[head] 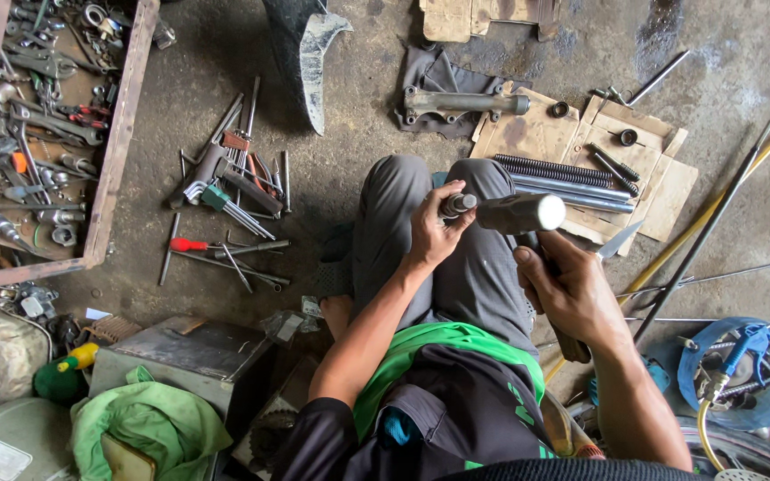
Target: The person sits on the floor and uses a hammer to tap a small metal ring into a cylindrical metal part. They then wipe the part with a cloth and continue to tap it with the hammer to secure the ring.
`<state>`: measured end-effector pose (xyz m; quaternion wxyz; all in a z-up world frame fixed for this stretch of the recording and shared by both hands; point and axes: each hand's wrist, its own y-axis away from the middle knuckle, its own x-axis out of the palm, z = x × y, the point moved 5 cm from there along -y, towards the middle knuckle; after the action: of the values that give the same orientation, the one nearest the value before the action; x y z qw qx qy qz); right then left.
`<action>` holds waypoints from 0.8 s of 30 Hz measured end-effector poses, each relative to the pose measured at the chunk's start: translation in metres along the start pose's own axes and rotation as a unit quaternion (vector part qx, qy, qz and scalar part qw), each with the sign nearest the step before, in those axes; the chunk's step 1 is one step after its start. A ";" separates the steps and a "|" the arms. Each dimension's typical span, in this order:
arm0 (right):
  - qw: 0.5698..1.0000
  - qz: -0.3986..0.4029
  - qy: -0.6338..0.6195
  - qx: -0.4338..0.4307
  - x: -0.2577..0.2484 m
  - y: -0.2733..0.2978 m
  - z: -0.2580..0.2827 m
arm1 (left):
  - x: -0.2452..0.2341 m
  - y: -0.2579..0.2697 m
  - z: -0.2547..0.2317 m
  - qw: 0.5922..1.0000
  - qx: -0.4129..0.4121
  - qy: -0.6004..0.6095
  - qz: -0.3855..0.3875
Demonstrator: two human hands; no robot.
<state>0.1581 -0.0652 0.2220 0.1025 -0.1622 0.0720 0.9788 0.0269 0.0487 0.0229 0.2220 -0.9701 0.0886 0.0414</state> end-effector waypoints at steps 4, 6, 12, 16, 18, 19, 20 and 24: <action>1.000 0.005 0.023 -0.006 0.009 -0.009 0.006 | 0.001 0.005 0.007 1.000 -0.009 0.007 0.020; 0.999 0.005 0.034 -0.012 0.012 -0.015 0.005 | 0.002 0.007 0.013 1.000 -0.015 0.008 0.022; 0.994 0.018 0.106 0.003 0.019 -0.029 -0.010 | 0.002 0.006 0.014 0.999 -0.018 -0.044 -0.012; 0.989 0.027 0.142 0.006 0.024 -0.030 -0.014 | 0.003 -0.008 -0.006 0.998 -0.024 -0.050 -0.016; 0.988 0.026 0.150 0.007 0.024 -0.033 -0.013 | 0.006 -0.017 -0.009 0.998 -0.031 -0.051 -0.016; 0.988 0.029 0.150 0.010 0.024 -0.033 -0.014 | 0.012 -0.021 -0.008 0.995 -0.063 -0.066 0.027; 0.988 0.031 0.151 0.014 0.024 -0.033 -0.014 | 0.017 -0.024 -0.008 0.990 -0.094 -0.082 0.070; 0.993 0.027 0.103 0.044 0.019 -0.037 -0.011 | 0.027 0.000 0.038 0.990 -0.092 -0.097 0.054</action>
<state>0.1521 -0.0277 0.2017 0.0755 -0.2553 0.1299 0.9551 0.0519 0.0617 -0.0145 0.1368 -0.9716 0.1147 0.1551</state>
